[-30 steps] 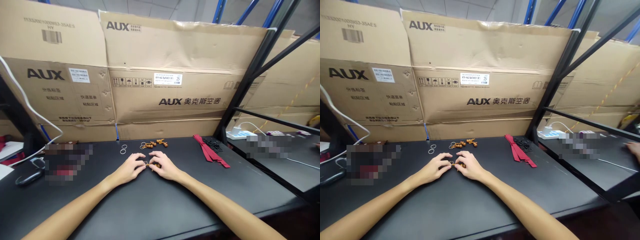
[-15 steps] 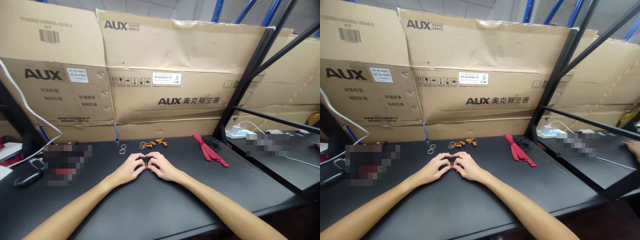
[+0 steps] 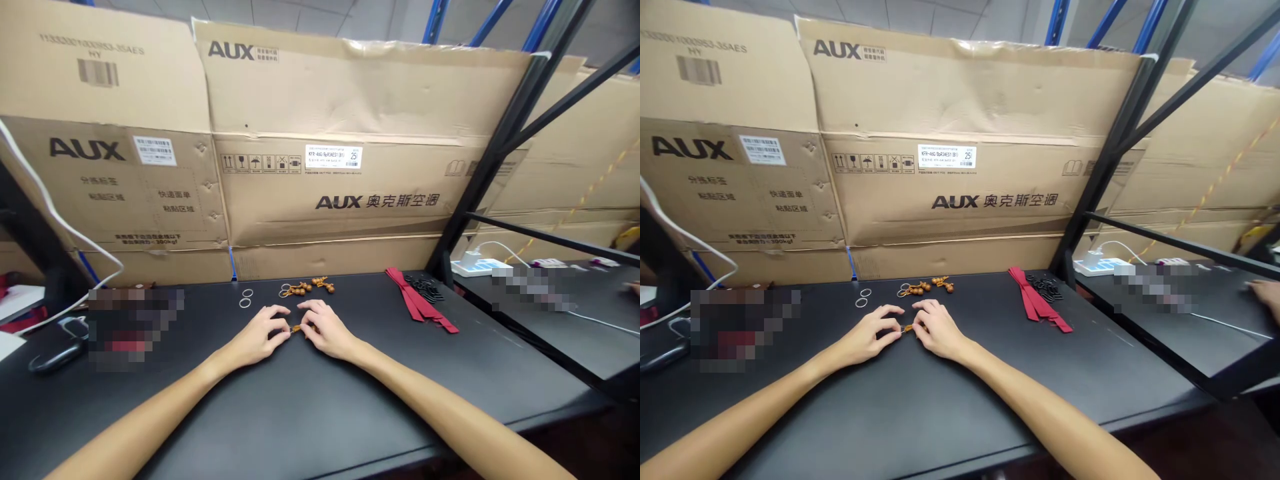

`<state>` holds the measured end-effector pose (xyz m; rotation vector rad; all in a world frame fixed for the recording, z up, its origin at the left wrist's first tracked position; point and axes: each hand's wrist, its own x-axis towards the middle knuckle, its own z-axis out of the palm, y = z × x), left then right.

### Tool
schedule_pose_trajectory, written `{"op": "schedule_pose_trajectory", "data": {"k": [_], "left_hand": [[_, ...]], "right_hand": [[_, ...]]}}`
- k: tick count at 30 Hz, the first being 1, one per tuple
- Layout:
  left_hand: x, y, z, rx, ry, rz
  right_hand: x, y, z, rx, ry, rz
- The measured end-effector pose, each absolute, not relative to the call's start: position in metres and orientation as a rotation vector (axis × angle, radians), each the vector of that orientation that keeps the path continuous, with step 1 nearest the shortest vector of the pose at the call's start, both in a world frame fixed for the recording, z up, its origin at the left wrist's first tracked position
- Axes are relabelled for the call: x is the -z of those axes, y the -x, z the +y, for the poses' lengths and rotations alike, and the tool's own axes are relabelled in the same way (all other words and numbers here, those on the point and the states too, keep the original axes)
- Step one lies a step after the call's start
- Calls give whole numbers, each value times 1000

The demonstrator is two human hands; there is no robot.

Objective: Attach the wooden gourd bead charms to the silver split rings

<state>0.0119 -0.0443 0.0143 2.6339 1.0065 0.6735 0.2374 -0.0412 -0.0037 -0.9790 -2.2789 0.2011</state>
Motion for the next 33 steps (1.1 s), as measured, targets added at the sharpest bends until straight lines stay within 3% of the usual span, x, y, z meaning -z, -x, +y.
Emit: {"op": "schedule_pose_trajectory", "data": {"k": [33], "left_hand": [[0, -10, -36, -795, -2703, 1179]], "right_hand": [[-3, -259, -30, -128, 943, -2340]]}}
